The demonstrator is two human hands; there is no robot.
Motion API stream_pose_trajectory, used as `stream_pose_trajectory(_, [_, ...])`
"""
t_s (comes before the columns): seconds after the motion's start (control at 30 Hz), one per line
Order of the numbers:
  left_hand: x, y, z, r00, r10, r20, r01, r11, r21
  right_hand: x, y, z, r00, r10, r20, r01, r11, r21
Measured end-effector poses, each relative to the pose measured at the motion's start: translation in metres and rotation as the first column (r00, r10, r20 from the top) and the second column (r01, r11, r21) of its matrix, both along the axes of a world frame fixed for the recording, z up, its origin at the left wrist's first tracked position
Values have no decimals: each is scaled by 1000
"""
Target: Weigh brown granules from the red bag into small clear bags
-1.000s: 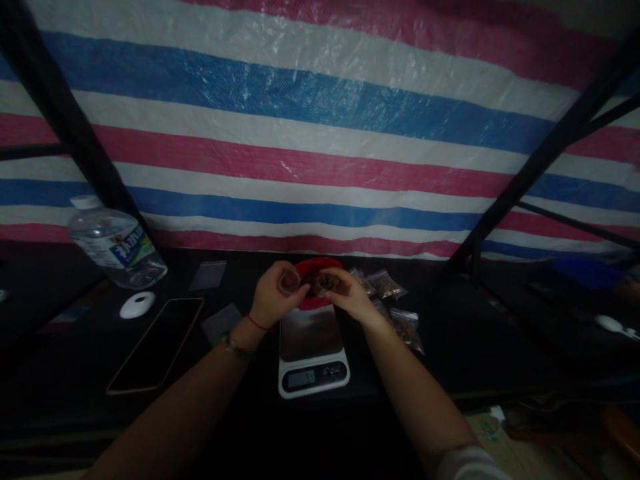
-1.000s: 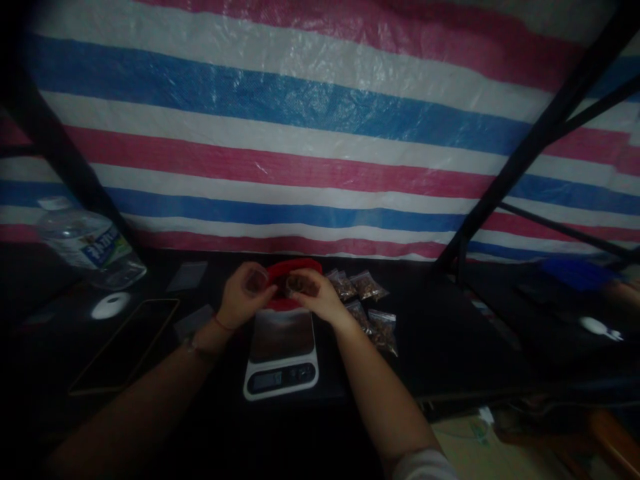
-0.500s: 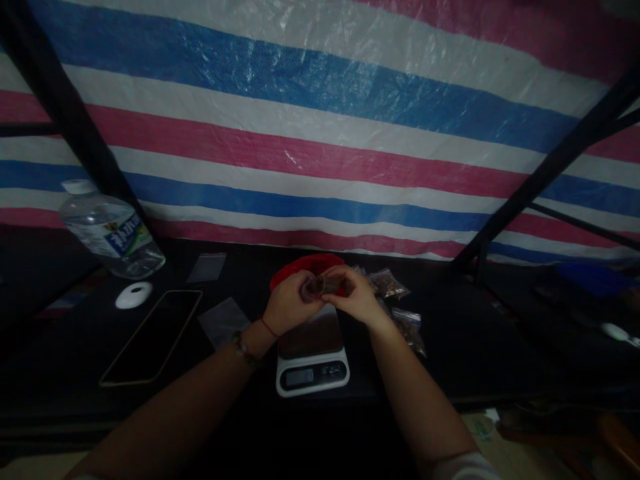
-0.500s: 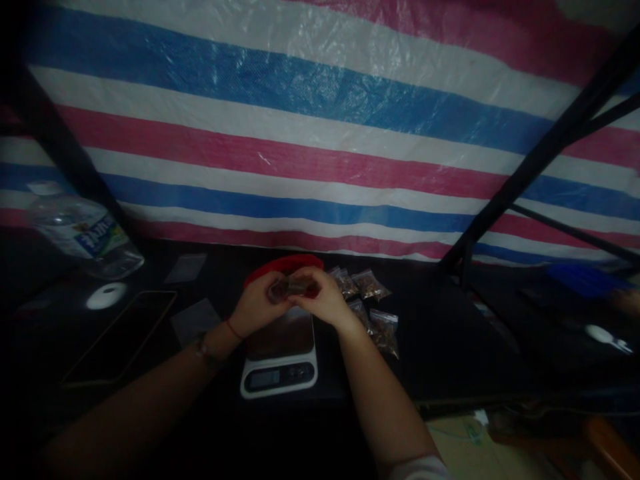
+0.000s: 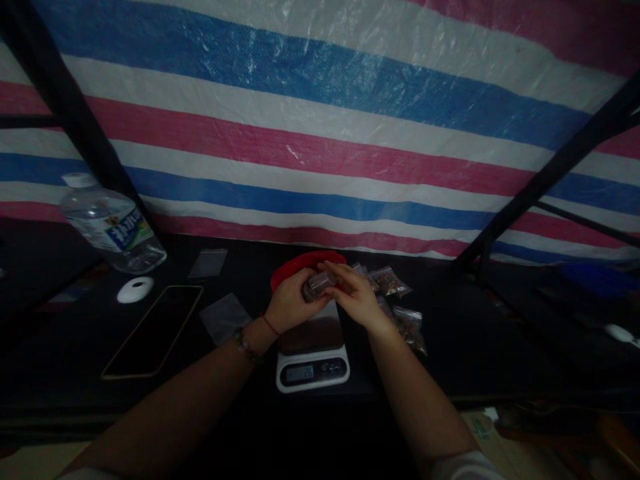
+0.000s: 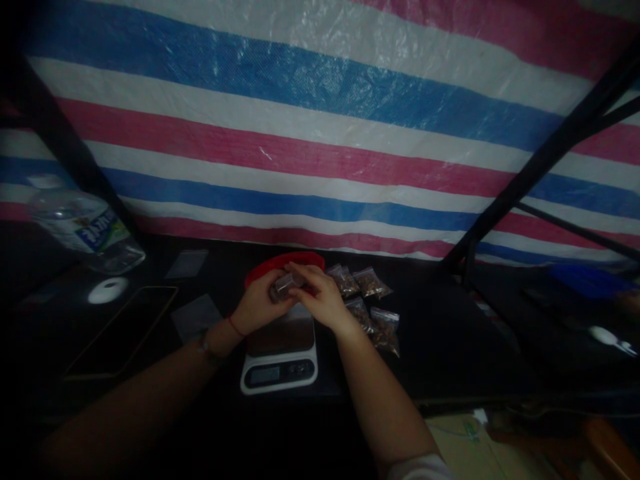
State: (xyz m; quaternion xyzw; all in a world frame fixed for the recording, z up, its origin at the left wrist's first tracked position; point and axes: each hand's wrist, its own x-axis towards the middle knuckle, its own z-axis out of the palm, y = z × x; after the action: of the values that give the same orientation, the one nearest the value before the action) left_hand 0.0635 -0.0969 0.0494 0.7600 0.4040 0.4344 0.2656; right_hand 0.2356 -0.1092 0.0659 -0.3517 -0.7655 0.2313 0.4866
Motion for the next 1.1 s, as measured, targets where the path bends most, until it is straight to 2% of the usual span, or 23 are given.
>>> stream_pose_trajectory(0.17, [-2,2,-2,999,7,36,-8,999,32,3,1,-1,996,-11,-84,7,999,-39])
stream_pose_trajectory(0.3, [-7,6,-3,996,33,83,-39,997,70,5,0,8,996,-70,55,68,997,44])
stream_pose_trajectory(0.43, [-12,8,-1,991,34,127,-46,995,89,5,0,10,992,-58,112,56,998,24])
stream_pose_trajectory(0.57, [-15,9,12,937,81,340,-90,996,11,8,5,4,993,-56,107,57,998,-6])
stream_pose_trajectory(0.67, [-17,11,28,844,138,518,-115,990,-76,5,7,2,969,61,239,-41,995,-85])
stream_pose_trajectory(0.73, [-20,13,37,819,124,560,-3,977,-212,0,6,0,924,154,351,-117,985,-124])
stream_pose_trajectory(0.77, [-21,14,41,815,102,571,90,950,-298,-3,6,-1,896,183,404,-141,981,-132])
stream_pose_trajectory(0.83, [-26,14,46,793,49,607,279,857,-433,-10,4,-5,848,205,488,-160,978,-132])
stream_pose_trajectory(0.93, [-35,12,53,763,-65,643,461,751,-472,-14,3,-9,808,221,546,-174,975,-138])
stream_pose_trajectory(1.0, [-38,8,58,769,-144,622,519,708,-478,-11,3,-8,823,228,520,-178,973,-143])
stream_pose_trajectory(1.1, [-39,1,65,771,-252,585,581,655,-483,-3,3,-2,931,143,337,-118,989,-92])
